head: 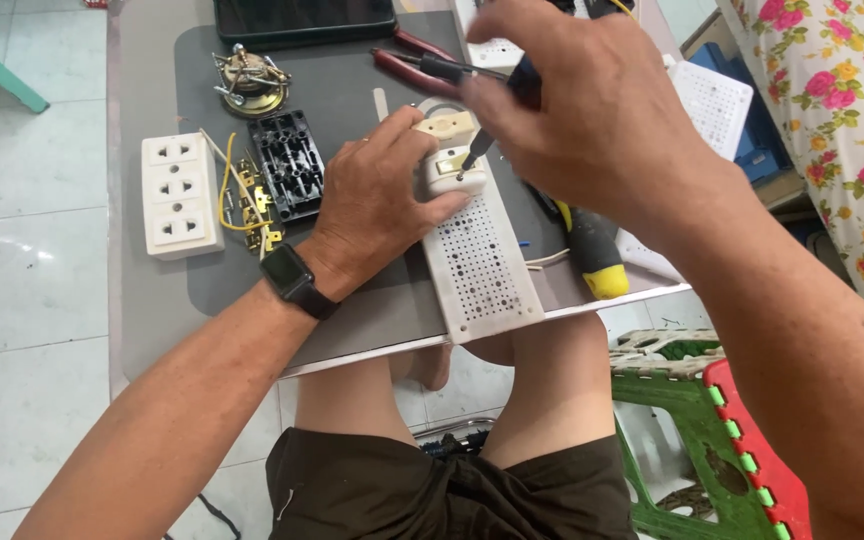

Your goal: A person is wiring and assembling an electrical switch and outlet on a workbench using hand tools.

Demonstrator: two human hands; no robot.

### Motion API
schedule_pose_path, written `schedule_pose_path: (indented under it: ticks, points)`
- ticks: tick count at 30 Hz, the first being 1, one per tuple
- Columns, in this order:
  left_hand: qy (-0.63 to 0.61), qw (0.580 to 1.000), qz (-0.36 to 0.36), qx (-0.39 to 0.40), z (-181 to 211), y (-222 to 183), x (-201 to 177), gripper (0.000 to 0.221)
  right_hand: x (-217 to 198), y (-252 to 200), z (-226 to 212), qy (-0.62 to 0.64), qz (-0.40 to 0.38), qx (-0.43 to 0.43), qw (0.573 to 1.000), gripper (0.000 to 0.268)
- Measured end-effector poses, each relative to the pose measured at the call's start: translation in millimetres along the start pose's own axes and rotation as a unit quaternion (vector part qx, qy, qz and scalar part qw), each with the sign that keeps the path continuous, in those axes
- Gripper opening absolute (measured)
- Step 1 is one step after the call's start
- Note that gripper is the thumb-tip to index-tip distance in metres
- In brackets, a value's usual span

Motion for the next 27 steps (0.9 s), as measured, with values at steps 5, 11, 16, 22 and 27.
schedule_pose_path:
  ticks: [5, 11, 16, 22, 27]
  points:
    - [0.012, 1.000, 0.004, 0.011, 1.3, 0.5, -1.3, 0.058, -3.5, -3.9, 8.5, 0.012, 0.026, -0.014, 0.999, 0.019]
    - [0.033, 0.999, -0.008, 0.000, 0.5, 0.9, -0.2, 0.057, -4.9, -7.7, 14.9, -0.006, 0.067, -0.020, 0.998, 0.008]
    - [0.047, 0.999, -0.013, -0.007, 2.0, 1.8, -2.5, 0.060, -2.8, -3.0, 5.8, 0.029, -0.008, 0.010, 1.000, 0.032]
    - [0.044, 0.999, -0.019, -0.006, 2.4, 2.1, -2.5, 0.061, -1.2, -3.8, 3.0, 0.004, 0.039, -0.031, 0.999, 0.024]
    - [0.027, 0.999, -0.022, -0.007, 1.6, 2.0, -1.5, 0.058, -0.8, -0.2, 0.0, 0.006, 0.021, -0.025, 0.999, 0.021]
Point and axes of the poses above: each hand's wrist, its own y-axis towards the middle knuckle, its own x-axis out of the palm, z = x × y, the point moved 9 cm from there along y, towards the middle knuckle, and after that the axes turned 10 degrees about x, right-handed, at the moved point
